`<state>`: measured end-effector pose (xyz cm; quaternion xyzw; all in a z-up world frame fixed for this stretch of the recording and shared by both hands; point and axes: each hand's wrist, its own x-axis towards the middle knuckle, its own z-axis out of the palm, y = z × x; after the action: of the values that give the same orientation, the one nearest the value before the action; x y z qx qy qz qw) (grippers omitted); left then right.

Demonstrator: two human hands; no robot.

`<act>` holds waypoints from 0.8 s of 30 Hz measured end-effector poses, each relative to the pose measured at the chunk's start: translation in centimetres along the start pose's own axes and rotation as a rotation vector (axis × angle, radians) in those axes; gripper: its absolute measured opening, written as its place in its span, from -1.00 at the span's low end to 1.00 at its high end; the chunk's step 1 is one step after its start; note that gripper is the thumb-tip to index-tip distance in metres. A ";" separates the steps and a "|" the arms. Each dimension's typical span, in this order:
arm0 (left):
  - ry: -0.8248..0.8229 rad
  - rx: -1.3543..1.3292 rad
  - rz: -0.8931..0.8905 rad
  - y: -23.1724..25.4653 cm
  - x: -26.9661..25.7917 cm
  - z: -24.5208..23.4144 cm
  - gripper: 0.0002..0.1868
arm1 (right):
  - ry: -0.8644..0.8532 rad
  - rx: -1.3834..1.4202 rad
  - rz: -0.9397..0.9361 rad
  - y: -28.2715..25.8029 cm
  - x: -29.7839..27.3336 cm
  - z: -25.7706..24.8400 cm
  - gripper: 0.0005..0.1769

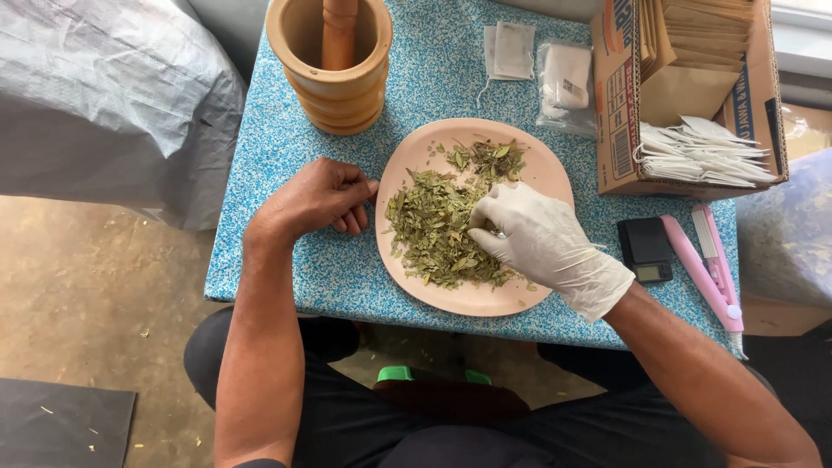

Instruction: Sorting and inspecting dried tea leaves on a plate using a small spoon to identify and remove impurities.

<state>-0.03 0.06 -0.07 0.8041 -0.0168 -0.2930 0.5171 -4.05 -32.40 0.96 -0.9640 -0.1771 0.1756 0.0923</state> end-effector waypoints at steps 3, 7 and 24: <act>-0.002 -0.001 0.005 0.2 -0.2 0.0 -0.61 | -0.032 0.127 0.061 -1.2 -0.3 -1.9 -0.85; -0.005 -0.002 0.008 -0.2 0.0 0.0 -0.61 | -0.018 0.455 0.162 -2.4 -1.0 -4.3 -0.86; -0.006 -0.005 -0.019 0.3 0.1 0.1 -0.59 | 0.206 0.235 0.218 5.0 6.4 -3.8 -0.86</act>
<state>0.07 -0.13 0.12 0.8019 -0.0099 -0.3006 0.5163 4.50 -35.07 1.26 -0.9729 -0.0396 0.1043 0.2024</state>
